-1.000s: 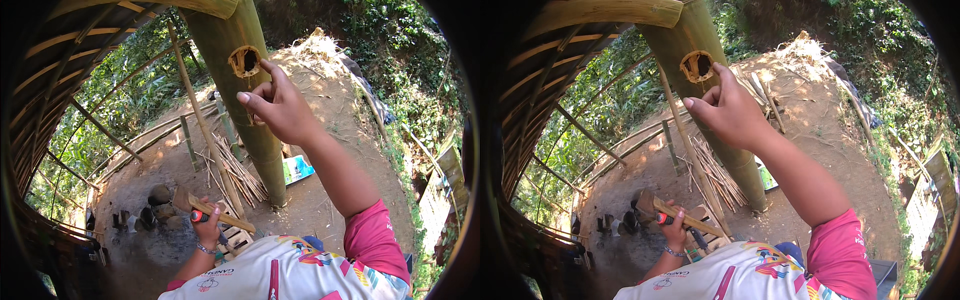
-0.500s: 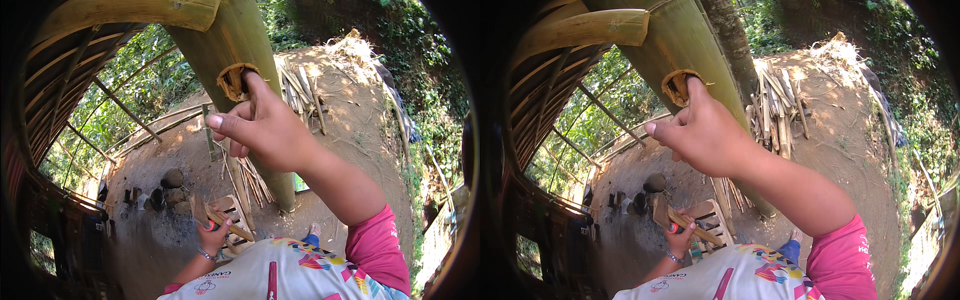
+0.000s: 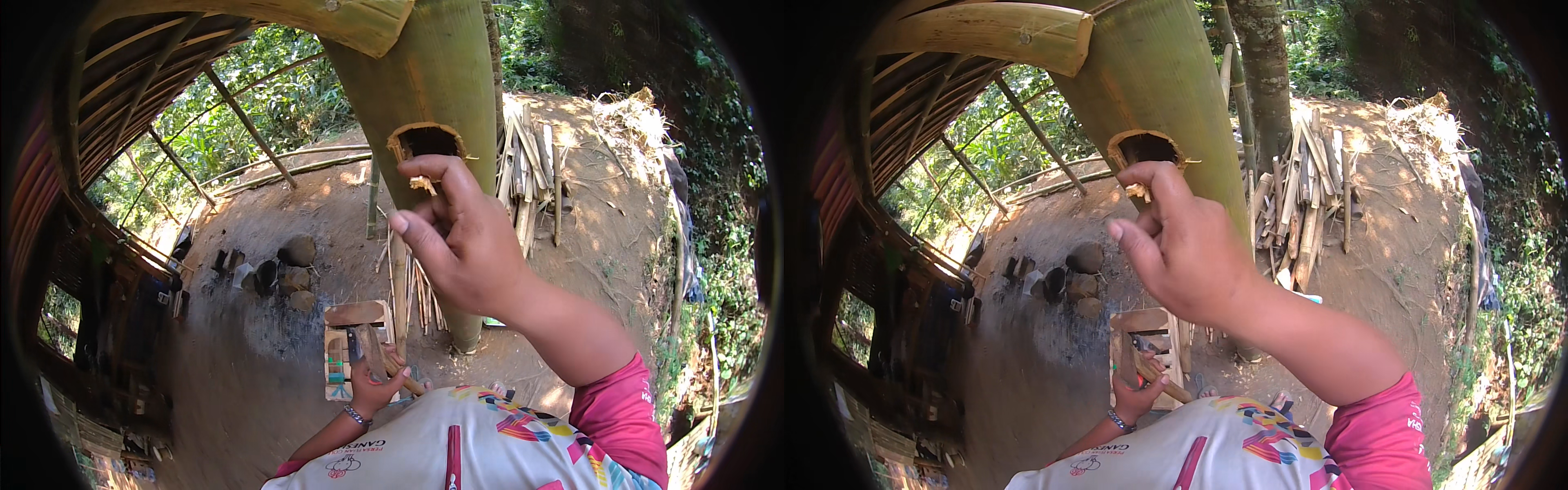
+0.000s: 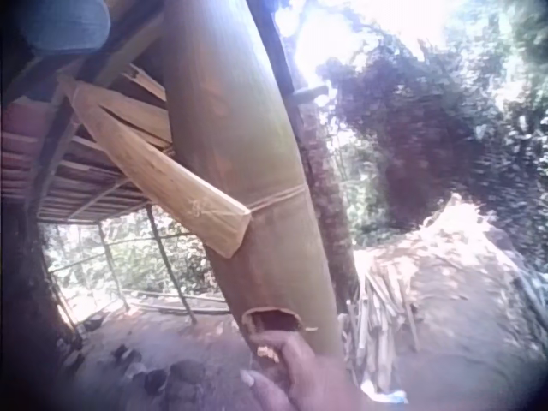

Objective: The person uses a chisel and a small axe to carve a hole into a vertical bamboo pole. They repeatedly strike the chisel with the axe to remove material and then use a knife to refine the edges of the opening.

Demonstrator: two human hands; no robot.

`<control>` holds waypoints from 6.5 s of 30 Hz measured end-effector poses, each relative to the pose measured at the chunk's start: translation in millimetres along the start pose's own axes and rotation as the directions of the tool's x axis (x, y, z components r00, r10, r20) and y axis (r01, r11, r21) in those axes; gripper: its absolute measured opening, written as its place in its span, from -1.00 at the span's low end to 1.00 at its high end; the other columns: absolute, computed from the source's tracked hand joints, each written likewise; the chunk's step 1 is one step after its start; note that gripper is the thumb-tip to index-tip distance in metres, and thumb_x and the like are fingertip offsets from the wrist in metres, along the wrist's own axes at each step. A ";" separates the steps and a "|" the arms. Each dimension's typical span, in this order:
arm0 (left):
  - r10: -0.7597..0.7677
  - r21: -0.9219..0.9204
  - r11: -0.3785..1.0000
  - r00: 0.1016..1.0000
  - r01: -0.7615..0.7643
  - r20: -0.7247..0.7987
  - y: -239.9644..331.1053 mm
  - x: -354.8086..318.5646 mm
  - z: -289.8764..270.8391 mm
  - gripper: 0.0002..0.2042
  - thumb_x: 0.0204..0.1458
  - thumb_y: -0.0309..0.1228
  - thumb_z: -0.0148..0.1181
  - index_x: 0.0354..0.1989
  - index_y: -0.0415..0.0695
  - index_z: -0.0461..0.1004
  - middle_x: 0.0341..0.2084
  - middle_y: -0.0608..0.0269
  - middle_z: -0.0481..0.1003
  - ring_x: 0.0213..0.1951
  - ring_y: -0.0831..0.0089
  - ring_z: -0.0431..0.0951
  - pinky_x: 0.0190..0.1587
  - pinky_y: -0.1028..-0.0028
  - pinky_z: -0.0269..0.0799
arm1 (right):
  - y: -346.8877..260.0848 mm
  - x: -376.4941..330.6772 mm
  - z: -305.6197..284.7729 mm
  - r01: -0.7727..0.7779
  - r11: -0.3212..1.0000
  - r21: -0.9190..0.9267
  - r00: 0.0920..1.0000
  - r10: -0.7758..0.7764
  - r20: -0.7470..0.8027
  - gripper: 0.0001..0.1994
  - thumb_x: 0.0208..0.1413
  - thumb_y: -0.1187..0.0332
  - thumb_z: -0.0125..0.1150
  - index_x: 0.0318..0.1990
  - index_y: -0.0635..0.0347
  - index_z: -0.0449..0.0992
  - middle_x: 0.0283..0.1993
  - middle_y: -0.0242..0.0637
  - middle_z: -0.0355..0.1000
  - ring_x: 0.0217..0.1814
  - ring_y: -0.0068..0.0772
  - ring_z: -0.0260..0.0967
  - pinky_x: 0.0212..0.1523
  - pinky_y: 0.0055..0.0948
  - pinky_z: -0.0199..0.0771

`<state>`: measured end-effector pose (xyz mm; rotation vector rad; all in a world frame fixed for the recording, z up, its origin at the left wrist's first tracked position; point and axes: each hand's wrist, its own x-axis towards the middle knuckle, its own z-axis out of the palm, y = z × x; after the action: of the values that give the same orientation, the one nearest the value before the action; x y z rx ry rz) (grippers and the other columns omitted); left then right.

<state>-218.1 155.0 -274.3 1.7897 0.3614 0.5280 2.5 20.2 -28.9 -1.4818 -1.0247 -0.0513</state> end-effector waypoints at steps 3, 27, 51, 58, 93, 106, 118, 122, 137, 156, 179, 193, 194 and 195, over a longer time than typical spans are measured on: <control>0.043 0.047 0.998 0.997 -0.040 -0.059 -5.0 -7.3 0.9 -0.58 -0.06 -0.53 0.44 0.00 -0.27 0.49 -0.31 0.25 0.60 -0.23 0.50 0.61 -0.06 0.41 0.52 | 24.0 6.8 9.2 0.324 0.917 -0.232 0.911 -0.369 -0.186 -0.78 0.21 0.36 0.24 -0.04 0.19 0.47 -0.37 -0.13 0.56 -0.34 -0.03 0.57 -0.36 -0.21 0.53; -0.043 -0.079 0.996 0.994 0.035 -0.100 -15.3 14.1 -22.5 -0.59 0.01 -0.58 0.38 0.04 -0.29 0.42 -0.30 0.28 0.58 -0.20 0.53 0.59 -0.07 0.47 0.51 | -42.0 47.2 -27.7 -0.591 0.793 0.148 0.757 0.482 0.441 -0.43 0.22 -0.07 0.23 -0.14 0.43 0.36 -0.49 -0.25 0.48 -0.61 -0.56 0.42 -0.61 -0.54 0.43; -0.094 -0.142 0.986 0.993 0.084 -0.064 -48.8 3.4 -35.0 -0.59 -0.02 -0.58 0.39 0.02 -0.30 0.44 -0.29 0.25 0.60 -0.20 0.49 0.59 -0.07 0.45 0.51 | -12.6 8.7 47.1 -0.189 0.855 0.483 0.931 0.312 -0.188 -0.50 0.27 0.35 0.21 0.24 0.27 0.13 -0.37 -0.24 0.49 -0.50 -0.58 0.43 -0.49 -0.53 0.43; -0.107 -0.114 0.988 0.994 0.103 -0.030 -53.8 12.3 -41.6 -0.60 -0.01 -0.58 0.39 0.02 -0.27 0.44 -0.29 0.25 0.60 -0.19 0.50 0.59 -0.07 0.46 0.50 | -10.2 10.8 28.3 0.000 0.903 -0.429 0.931 -0.156 -0.328 -0.72 0.14 0.34 0.33 -0.05 0.20 0.44 -0.46 -0.14 0.51 -0.48 -0.16 0.53 -0.45 -0.22 0.47; -0.036 -0.171 0.982 0.971 0.079 0.237 -97.4 82.7 -90.7 -0.62 -0.01 -0.55 0.39 -0.01 -0.26 0.44 -0.31 0.23 0.60 -0.22 0.49 0.61 -0.11 0.45 0.52 | -26.8 19.8 25.8 -0.193 0.900 -0.390 0.901 0.005 -0.433 -0.66 0.22 0.14 0.32 -0.31 0.31 0.57 -0.58 -0.42 0.44 -0.53 -0.68 0.30 -0.49 -0.55 0.28; -0.094 -0.164 0.978 0.971 0.132 0.219 -106.6 81.5 -104.8 -0.64 0.02 -0.54 0.36 0.00 -0.29 0.44 -0.32 0.22 0.61 -0.26 0.49 0.61 -0.13 0.46 0.51 | -39.0 7.4 22.7 -0.464 0.757 -0.460 0.855 0.246 -0.457 -0.73 0.19 0.25 0.19 -0.38 0.33 0.55 -0.55 -0.27 0.48 -0.51 -0.46 0.40 -0.39 -0.40 0.41; -0.134 -0.155 0.974 0.970 0.167 0.202 -110.3 79.1 -96.6 -0.63 0.02 -0.52 0.37 0.00 -0.31 0.44 -0.35 0.25 0.60 -0.27 0.51 0.59 -0.13 0.47 0.49 | -25.5 0.1 22.5 -0.182 0.560 -0.808 0.969 -0.038 -0.244 -0.79 0.20 0.31 0.17 -0.42 0.24 0.45 -0.59 -0.02 0.36 -0.54 0.01 0.41 -0.47 -0.14 0.38; -0.130 -0.157 0.974 0.972 0.162 0.197 -114.9 75.6 -95.1 -0.62 0.02 -0.51 0.37 0.01 -0.31 0.43 -0.34 0.24 0.60 -0.27 0.51 0.59 -0.12 0.47 0.48 | -20.2 -2.9 12.2 0.059 0.180 -0.982 0.969 -0.246 0.013 -0.86 0.20 0.30 0.16 -0.35 0.14 0.44 -0.52 -0.17 0.42 -0.46 -0.05 0.48 -0.47 -0.14 0.44; -0.234 -0.100 0.968 0.971 0.229 -0.043 -116.9 64.3 -133.1 -0.63 0.00 -0.56 0.37 -0.01 -0.29 0.42 -0.33 0.25 0.58 -0.28 0.46 0.59 -0.15 0.43 0.53 | -99.7 55.4 -32.8 0.594 -0.181 -0.784 0.801 0.040 0.598 -0.75 0.28 0.33 -0.02 -0.47 0.16 0.38 -0.60 -0.26 0.30 -0.54 -0.18 0.39 -0.45 -0.21 0.45; -0.179 -0.228 0.948 0.964 0.223 0.197 -102.9 88.8 -69.3 -0.64 0.03 -0.56 0.33 0.02 -0.26 0.45 -0.34 0.29 0.59 -0.28 0.55 0.57 -0.16 0.50 0.49 | -78.8 23.1 -7.1 0.274 -0.079 -0.958 0.953 -0.112 0.282 -0.79 0.12 0.36 0.19 -0.09 0.11 0.52 -0.18 -0.27 0.44 -0.20 -0.24 0.54 -0.31 -0.25 0.57; -0.339 -0.289 0.893 0.938 0.344 0.071 -120.4 66.3 -91.8 -0.62 0.03 -0.55 0.35 0.04 -0.24 0.45 -0.41 0.34 0.54 -0.50 0.62 0.47 -0.49 0.58 0.35 | -83.0 40.9 8.7 -0.294 0.236 -0.926 0.910 0.365 -0.196 -0.74 0.30 0.24 0.10 -0.27 0.25 0.59 -0.45 -0.10 0.49 -0.44 -0.11 0.44 -0.35 -0.15 0.41; -0.272 -0.250 0.924 0.956 0.290 0.106 -124.2 71.7 -87.2 -0.63 0.02 -0.55 0.35 0.02 -0.27 0.45 -0.35 0.32 0.56 -0.30 0.56 0.53 -0.16 0.51 0.44 | -78.9 48.7 4.3 0.403 -0.175 -0.898 0.914 0.122 0.386 -0.91 0.12 0.42 0.12 -0.30 0.22 0.52 -0.30 -0.15 0.47 -0.28 -0.11 0.51 -0.33 -0.19 0.56; -0.298 -0.257 0.914 0.949 0.314 0.101 -125.5 70.8 -87.4 -0.63 0.02 -0.55 0.35 0.02 -0.27 0.45 -0.35 0.32 0.56 -0.30 0.56 0.53 -0.16 0.51 0.44 | -79.3 50.2 6.0 0.387 -0.174 -0.906 0.919 0.151 0.364 -0.90 0.12 0.40 0.12 -0.32 0.23 0.51 -0.32 -0.12 0.47 -0.30 -0.09 0.51 -0.34 -0.18 0.56; -0.286 -0.248 0.921 0.954 0.300 0.091 -125.8 68.5 -88.2 -0.63 0.02 -0.55 0.35 0.02 -0.27 0.45 -0.34 0.31 0.56 -0.29 0.56 0.53 -0.16 0.51 0.44 | -81.4 50.9 8.4 0.285 -0.098 -0.954 0.944 0.201 0.261 -0.86 0.16 0.39 0.09 -0.29 0.25 0.54 -0.32 -0.10 0.50 -0.29 -0.05 0.52 -0.30 -0.15 0.56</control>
<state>-203.1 296.4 -364.2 1.4603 0.4913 0.2990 -20.3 41.3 62.3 -3.0172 -1.3768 -0.8995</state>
